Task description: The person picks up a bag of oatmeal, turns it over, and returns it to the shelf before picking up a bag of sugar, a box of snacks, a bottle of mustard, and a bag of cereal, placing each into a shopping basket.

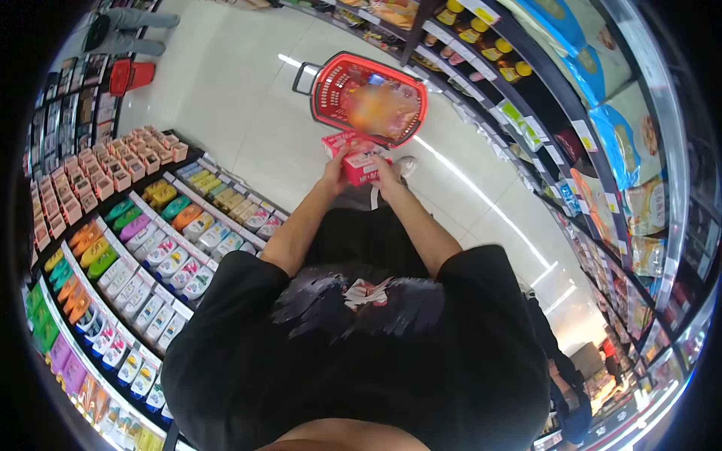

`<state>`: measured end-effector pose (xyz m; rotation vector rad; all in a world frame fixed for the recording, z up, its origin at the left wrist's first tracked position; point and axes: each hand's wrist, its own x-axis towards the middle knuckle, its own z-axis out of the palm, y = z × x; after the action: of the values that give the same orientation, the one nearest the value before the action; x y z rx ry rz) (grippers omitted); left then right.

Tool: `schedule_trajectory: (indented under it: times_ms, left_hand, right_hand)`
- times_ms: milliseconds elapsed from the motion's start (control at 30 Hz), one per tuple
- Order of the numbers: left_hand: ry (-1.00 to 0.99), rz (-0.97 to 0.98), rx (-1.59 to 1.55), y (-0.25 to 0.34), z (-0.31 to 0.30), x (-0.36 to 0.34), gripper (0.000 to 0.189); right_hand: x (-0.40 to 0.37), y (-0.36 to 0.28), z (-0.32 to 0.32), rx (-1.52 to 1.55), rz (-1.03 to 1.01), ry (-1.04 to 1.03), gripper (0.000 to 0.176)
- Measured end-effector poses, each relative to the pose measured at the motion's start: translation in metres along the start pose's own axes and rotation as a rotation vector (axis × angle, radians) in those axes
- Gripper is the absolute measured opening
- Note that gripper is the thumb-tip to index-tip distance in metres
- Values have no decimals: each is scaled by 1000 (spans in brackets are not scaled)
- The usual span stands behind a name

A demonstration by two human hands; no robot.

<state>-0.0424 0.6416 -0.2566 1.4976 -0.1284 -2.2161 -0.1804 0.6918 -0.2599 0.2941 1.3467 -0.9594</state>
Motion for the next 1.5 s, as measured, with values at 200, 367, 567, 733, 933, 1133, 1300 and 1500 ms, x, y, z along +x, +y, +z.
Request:
schedule_trajectory:
  times_ms: [200,367,567,733,933,1133,1300,1500]
  left_hand:
    - [119,-57,130,31,-8,10,47]
    - [219,-42,312,46,-8,29,64]
    - [201,-12,425,53,-11,48,76]
    - [77,-139,453,47,-19,55,66]
    - [-186,-422,572,45,21,6,44]
    - [-556,-361,520,56,82,-46,51]
    - [-805,-191,784,66,153,-68,60]
    - [-1042,-238,969,23,295,-128,62]
  right_hand:
    - [-8,-12,50,-325,-29,139,63]
    - [10,-19,47,-394,112,7,74]
    - [20,-15,34,-367,94,-37,75]
    - [-4,-21,26,-342,83,-3,76]
    - [-22,-19,-19,156,91,-162,51]
    - [-56,-42,-90,344,-315,37,68]
    - [-147,-126,-179,310,-524,-129,69]
    - [-277,-166,-261,53,-649,-316,65]
